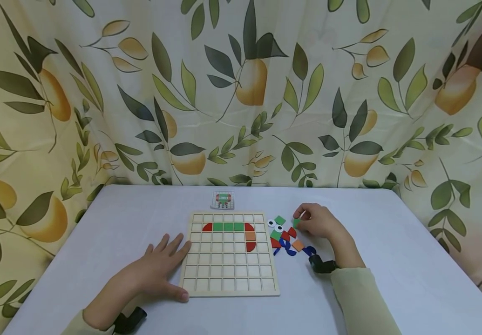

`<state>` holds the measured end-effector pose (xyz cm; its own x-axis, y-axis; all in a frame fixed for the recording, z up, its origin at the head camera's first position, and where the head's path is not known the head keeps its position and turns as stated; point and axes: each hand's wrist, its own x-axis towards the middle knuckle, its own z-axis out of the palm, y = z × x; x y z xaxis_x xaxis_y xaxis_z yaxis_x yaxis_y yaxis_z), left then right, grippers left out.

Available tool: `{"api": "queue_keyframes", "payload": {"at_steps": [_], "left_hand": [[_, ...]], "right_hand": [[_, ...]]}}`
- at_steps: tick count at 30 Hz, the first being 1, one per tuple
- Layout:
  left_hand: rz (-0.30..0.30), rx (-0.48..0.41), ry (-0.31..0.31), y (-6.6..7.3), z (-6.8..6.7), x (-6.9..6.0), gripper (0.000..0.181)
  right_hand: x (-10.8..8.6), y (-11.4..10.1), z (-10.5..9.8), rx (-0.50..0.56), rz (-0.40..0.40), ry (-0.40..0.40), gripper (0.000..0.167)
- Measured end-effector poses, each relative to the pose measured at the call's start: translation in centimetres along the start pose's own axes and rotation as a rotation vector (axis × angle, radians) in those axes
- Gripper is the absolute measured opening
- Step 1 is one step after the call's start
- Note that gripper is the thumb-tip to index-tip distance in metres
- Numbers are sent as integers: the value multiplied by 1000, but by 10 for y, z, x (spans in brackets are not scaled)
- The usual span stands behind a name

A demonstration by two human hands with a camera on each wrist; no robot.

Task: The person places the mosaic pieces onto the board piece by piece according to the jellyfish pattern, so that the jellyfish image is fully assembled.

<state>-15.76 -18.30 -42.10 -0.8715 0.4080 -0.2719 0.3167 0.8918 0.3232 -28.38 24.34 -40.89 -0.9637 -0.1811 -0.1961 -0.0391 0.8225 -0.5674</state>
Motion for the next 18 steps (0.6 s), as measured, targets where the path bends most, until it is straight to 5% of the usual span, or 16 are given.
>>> {"api": "queue_keyframes", "payload": {"at_steps": [18], "left_hand": [[-8, 1, -17, 0, -1, 0, 122]], "right_hand": [[-3, -37, 18, 161, -111, 10, 17]]}}
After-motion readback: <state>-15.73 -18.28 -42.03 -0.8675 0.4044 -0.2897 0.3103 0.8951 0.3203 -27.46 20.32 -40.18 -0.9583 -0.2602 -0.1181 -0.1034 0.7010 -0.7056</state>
